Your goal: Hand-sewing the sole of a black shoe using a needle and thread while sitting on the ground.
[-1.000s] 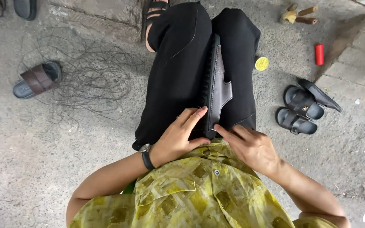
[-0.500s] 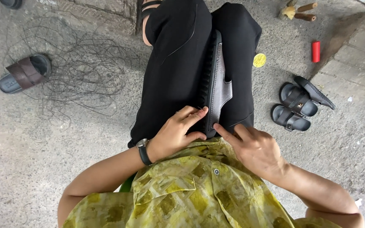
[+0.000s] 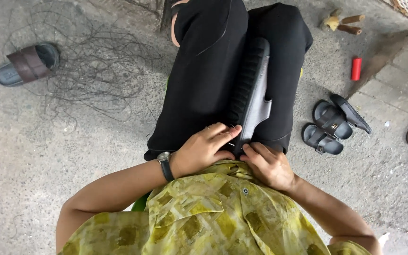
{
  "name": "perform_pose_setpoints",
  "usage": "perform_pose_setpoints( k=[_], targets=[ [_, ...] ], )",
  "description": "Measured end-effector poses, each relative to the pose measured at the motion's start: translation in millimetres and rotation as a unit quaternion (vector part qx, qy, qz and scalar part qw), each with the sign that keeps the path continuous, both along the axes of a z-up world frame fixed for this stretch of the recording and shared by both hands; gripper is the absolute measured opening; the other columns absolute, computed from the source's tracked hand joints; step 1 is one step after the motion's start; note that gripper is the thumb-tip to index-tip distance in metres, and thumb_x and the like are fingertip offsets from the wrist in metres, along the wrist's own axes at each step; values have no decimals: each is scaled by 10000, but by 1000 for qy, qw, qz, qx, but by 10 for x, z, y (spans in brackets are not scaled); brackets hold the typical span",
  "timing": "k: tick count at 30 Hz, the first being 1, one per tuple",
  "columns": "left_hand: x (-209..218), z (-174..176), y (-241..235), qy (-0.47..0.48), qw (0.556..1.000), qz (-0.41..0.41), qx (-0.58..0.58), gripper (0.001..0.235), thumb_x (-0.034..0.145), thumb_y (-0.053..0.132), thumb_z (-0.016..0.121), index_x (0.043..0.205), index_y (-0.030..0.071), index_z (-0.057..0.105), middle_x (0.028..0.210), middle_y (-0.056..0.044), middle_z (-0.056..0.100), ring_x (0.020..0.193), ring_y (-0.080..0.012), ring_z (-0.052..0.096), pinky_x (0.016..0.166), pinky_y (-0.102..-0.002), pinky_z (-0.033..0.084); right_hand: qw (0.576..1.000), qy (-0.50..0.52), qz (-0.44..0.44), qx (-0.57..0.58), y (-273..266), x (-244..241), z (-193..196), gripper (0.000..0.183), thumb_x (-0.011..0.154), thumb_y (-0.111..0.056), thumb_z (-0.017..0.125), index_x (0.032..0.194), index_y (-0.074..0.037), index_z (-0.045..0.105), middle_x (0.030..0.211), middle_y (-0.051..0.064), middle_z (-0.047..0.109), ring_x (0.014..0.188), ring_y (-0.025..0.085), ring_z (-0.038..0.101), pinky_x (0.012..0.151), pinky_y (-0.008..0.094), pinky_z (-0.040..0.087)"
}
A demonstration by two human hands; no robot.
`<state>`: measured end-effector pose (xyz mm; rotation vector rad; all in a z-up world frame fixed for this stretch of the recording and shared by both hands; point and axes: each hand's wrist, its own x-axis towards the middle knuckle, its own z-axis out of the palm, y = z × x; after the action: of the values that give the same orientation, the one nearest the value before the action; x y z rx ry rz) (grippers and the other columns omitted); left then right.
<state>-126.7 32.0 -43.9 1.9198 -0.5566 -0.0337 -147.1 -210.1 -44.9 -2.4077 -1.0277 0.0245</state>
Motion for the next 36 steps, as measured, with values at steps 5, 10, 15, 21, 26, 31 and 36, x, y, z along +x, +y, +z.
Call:
perform_pose_setpoints(
  k=[5,10,15,21,26,31,36],
  targets=[
    [-81,-16,-49,-21,999,-6,32,551,804,350,715,1231,29,581,991,-125,566,863,-310,617,687,-369,545,988,112,-57,88,154,93,412,373,818,-110,684,1189,-70,667,966,131,680,712,331,685,471,381,536],
    [-78,22,-21,-21,999,-16,35,516,833,325,696,1226,14,575,975,-140,557,836,-336,610,661,-397,540,994,107,-32,-11,70,76,583,341,898,-153,542,1227,-159,633,854,79,650,651,322,665,477,425,536],
    [-38,-115,-96,-19,999,-19,34,583,811,323,722,1287,32,552,983,-137,553,838,-337,614,667,-392,545,996,61,-8,-58,11,120,388,363,924,-154,462,1261,-175,598,829,66,602,603,322,651,479,418,542],
    [-52,95,-55,-33,998,-7,58,478,808,323,732,1154,18,608,1026,-129,548,885,-336,615,702,-409,535,996,38,-59,50,106,26,144,329,868,-177,628,1187,-97,637,884,82,671,698,299,683,511,387,543],
    [-166,309,66,63,998,7,-23,237,817,282,741,775,71,641,1034,-60,551,878,-258,638,699,-325,523,986,99,-126,48,145,6,266,359,851,-222,675,1192,-119,634,878,104,687,729,320,685,556,405,557],
    [-79,515,93,368,885,-64,-278,117,906,43,616,1013,21,658,990,-146,624,776,-235,694,621,-306,556,981,75,-129,122,169,-47,223,315,804,-143,726,1107,-70,680,817,110,674,684,315,678,498,390,546],
    [-134,-12,-59,357,916,-2,-181,332,844,31,694,1077,46,457,805,-122,643,575,-199,674,466,-268,543,977,34,-152,143,229,-21,357,286,781,-128,759,1059,-75,717,850,101,686,696,298,683,527,376,554]
  ],
)
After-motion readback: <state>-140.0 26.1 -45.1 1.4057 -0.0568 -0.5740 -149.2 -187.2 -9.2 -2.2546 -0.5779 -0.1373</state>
